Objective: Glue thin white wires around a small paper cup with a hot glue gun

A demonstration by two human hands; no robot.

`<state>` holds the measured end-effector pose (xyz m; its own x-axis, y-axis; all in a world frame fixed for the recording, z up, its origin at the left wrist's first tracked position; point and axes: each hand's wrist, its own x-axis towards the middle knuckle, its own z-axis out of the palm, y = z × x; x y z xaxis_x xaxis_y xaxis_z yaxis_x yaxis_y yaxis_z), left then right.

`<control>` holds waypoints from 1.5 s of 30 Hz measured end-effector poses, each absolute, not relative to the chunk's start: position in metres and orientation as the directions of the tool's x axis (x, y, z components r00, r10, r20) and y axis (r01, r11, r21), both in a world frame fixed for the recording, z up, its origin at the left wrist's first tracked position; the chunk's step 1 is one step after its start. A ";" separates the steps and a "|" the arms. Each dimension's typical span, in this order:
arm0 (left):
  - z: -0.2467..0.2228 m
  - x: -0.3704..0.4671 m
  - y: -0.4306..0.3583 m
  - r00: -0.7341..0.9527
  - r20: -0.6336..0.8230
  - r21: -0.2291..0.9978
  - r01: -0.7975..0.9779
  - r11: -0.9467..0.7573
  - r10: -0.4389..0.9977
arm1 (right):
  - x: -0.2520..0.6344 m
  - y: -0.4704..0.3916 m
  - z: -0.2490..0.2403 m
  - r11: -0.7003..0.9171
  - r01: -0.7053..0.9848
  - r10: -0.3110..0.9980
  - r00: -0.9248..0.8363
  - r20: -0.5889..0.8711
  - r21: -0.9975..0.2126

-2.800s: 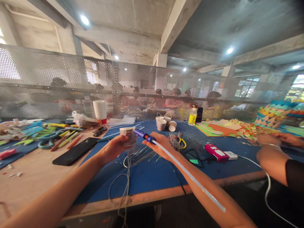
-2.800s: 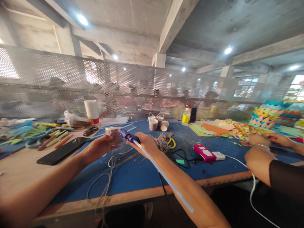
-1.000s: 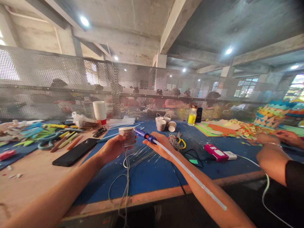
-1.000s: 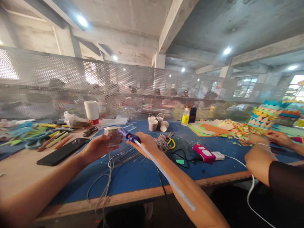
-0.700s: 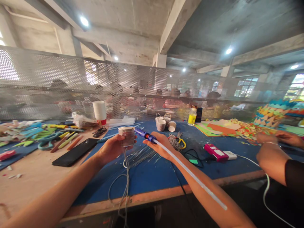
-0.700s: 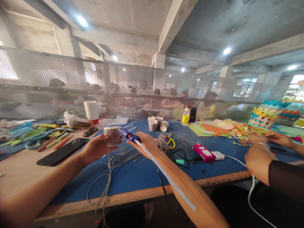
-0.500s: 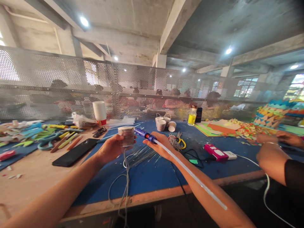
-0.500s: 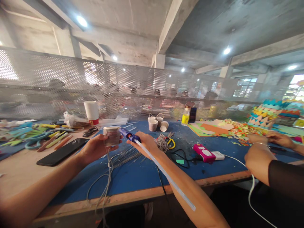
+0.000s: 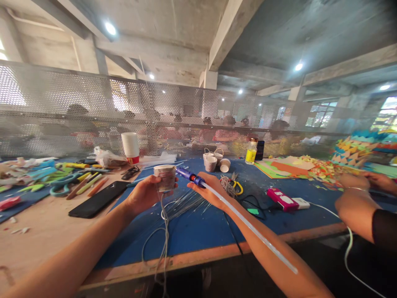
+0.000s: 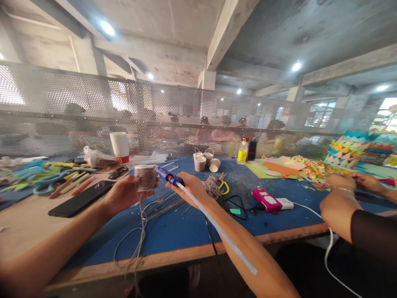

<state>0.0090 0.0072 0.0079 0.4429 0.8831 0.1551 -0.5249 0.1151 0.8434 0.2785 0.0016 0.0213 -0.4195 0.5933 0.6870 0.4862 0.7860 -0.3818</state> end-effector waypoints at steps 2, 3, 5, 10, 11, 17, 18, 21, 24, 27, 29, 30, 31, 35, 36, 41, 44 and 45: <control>0.008 0.009 0.007 0.451 0.156 0.842 -0.526 0.121 0.879 | 0.278 0.002 0.021 0.781 0.494 0.600 -0.419 0.682 -0.383; 0.009 0.009 0.007 0.453 0.159 0.839 -0.530 0.121 0.877 | 0.278 0.002 0.021 0.779 0.496 0.601 -0.418 0.681 -0.383; 0.009 0.009 0.007 0.452 0.161 0.835 -0.537 0.123 0.877 | 0.279 0.002 0.022 0.781 0.496 0.597 -0.416 0.686 -0.379; 0.011 0.009 0.006 0.437 0.147 0.834 -0.537 0.127 0.887 | 0.279 0.002 0.022 0.792 0.494 0.580 -0.429 0.692 -0.358; 0.011 0.009 0.006 0.434 0.148 0.833 -0.538 0.124 0.889 | 0.279 0.002 0.022 0.791 0.497 0.582 -0.430 0.691 -0.357; 0.012 0.009 0.004 0.429 0.136 0.837 -0.532 0.127 0.893 | 0.279 0.001 0.023 0.789 0.486 0.591 -0.434 0.680 -0.376; 0.012 0.009 0.004 0.426 0.133 0.837 -0.531 0.128 0.895 | 0.279 0.001 0.023 0.788 0.487 0.593 -0.433 0.679 -0.377; 0.011 0.010 0.004 0.427 0.135 0.836 -0.533 0.129 0.894 | 0.279 0.001 0.023 0.784 0.493 0.597 -0.432 0.676 -0.377; 0.010 0.010 0.005 0.444 0.134 0.840 -0.525 0.137 0.886 | 0.279 0.000 0.024 0.770 0.504 0.616 -0.428 0.661 -0.391; 0.010 0.010 0.005 0.438 0.139 0.842 -0.524 0.127 0.888 | 0.278 -0.003 0.024 0.764 0.491 0.631 -0.432 0.645 -0.418; 0.011 0.011 0.004 0.422 0.146 0.842 -0.528 0.111 0.895 | 0.277 -0.004 0.024 0.762 0.470 0.636 -0.415 0.650 -0.445; 0.011 0.012 0.004 0.411 0.148 0.842 -0.530 0.104 0.899 | 0.277 -0.003 0.023 0.753 0.471 0.646 -0.392 0.655 -0.460; 0.012 0.012 0.004 0.398 0.148 0.841 -0.532 0.096 0.905 | 0.277 -0.002 0.023 0.736 0.484 0.660 -0.363 0.657 -0.472; 0.014 0.013 0.004 0.330 0.141 0.835 -0.546 0.067 0.933 | 0.278 0.006 0.019 0.602 0.646 0.746 -0.245 0.620 -0.469; 0.015 0.013 0.003 0.314 0.139 0.834 -0.549 0.060 0.939 | 0.278 0.008 0.018 0.563 0.690 0.768 -0.232 0.597 -0.455; 0.020 0.018 -0.001 0.227 0.111 0.836 -0.548 0.033 0.967 | 0.280 0.013 0.008 0.437 0.825 0.868 -0.284 0.407 -0.359; 0.022 0.022 -0.003 0.206 0.108 0.833 -0.553 0.025 0.973 | 0.277 0.011 0.003 0.421 0.863 0.892 -0.338 0.299 -0.281; 0.022 0.022 -0.003 0.203 0.102 0.833 -0.553 0.028 0.974 | 0.276 0.010 0.002 0.420 0.869 0.896 -0.353 0.268 -0.262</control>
<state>0.0223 -0.0028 0.0221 0.2034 0.9738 0.1019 -0.5530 0.0283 0.8327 0.2765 0.0101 0.0020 -0.3528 0.8964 0.2683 0.8689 0.4202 -0.2617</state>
